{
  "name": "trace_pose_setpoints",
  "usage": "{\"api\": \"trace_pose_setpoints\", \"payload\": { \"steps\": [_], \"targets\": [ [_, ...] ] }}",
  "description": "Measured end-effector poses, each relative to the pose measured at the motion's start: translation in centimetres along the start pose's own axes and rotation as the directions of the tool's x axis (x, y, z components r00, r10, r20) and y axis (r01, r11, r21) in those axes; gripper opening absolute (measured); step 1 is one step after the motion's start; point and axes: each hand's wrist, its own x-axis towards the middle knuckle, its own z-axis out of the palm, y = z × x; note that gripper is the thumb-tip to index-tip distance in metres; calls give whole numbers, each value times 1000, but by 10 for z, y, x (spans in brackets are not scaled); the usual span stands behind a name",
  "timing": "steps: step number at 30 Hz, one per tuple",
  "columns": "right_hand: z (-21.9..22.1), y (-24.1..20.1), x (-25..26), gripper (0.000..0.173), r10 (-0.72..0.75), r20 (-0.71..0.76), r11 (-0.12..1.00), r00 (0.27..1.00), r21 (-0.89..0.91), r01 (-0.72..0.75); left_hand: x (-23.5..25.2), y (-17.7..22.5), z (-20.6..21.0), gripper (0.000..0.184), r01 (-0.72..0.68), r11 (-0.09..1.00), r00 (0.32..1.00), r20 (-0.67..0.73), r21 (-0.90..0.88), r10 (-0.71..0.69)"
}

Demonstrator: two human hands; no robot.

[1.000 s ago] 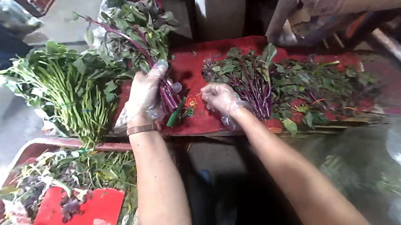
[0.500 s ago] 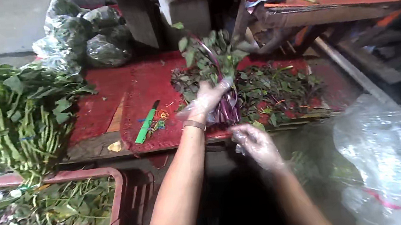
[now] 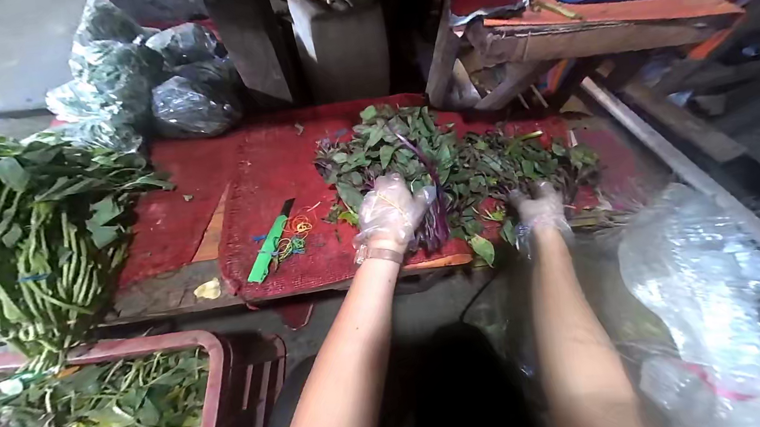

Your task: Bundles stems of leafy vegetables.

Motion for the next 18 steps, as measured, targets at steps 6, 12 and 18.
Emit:
{"api": "trace_pose_setpoints", "payload": {
  "steps": [6, 12, 18],
  "targets": [
    [3, -4, 16, 68, 30, 181, 992, 983, -126, -8, 8, -21, -3, 86, 86, 986, 994, -53, -145, -94],
    [-15, -23, -12, 56, -135, -86, 991, 987, -33, 132, -9, -34, -32, 84, -44, 949, 993, -115, -313, 8],
    [-27, -32, -58, 59, -120, -346, 953, 930, 223, 206, -7, -40, -40, 66, -146, 925, 975, -211, -350, 74]
  ]
}}
